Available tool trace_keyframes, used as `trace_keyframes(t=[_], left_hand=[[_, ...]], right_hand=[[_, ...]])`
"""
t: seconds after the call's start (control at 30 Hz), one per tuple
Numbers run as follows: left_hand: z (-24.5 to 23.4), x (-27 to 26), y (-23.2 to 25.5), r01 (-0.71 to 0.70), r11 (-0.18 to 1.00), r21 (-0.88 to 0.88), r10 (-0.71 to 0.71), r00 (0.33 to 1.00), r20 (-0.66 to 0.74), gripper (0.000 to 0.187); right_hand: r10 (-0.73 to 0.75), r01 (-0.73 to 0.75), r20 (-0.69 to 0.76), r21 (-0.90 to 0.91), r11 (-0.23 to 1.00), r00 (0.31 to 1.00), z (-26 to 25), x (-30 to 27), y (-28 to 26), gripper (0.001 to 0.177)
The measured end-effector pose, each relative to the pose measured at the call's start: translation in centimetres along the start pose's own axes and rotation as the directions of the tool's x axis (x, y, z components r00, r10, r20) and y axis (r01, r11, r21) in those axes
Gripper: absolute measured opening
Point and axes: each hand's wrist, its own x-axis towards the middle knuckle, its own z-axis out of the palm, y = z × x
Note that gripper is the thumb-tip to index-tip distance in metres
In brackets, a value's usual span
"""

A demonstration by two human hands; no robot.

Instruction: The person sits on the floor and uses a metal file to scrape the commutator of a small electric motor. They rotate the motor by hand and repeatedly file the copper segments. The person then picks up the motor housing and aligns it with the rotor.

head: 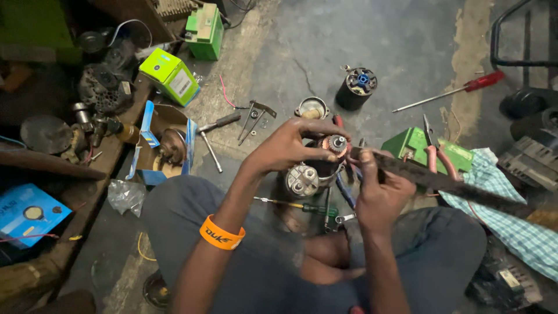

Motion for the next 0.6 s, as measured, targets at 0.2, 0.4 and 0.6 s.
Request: trace_keyframes(t=[0.2,0.4,0.6], left_hand=[[0.3,-0.1,0.6,-0.044,0.988,0.15,0.053,0.997,-0.057,0.045],[-0.7,-0.5,1.3,-0.052,0.987,0.154,0.047,0.998,0.041,0.049],[-0.8,-0.2,0.7,-0.041,0.991,0.129,0.04,0.999,0.017,0.046]], right_hand=[[0.001,0.002,0.025,-0.113,0.994,1.0,-0.6,-0.1,-0.4,0.014],[-0.001,0.015,0.097,-0.145,0.989,0.995,-0.2,-0.2,0.1,0.011],[-0.038,0.063,0.109,-0.239,0.969,0.993,0.3,0.0,0.4,0.008]])
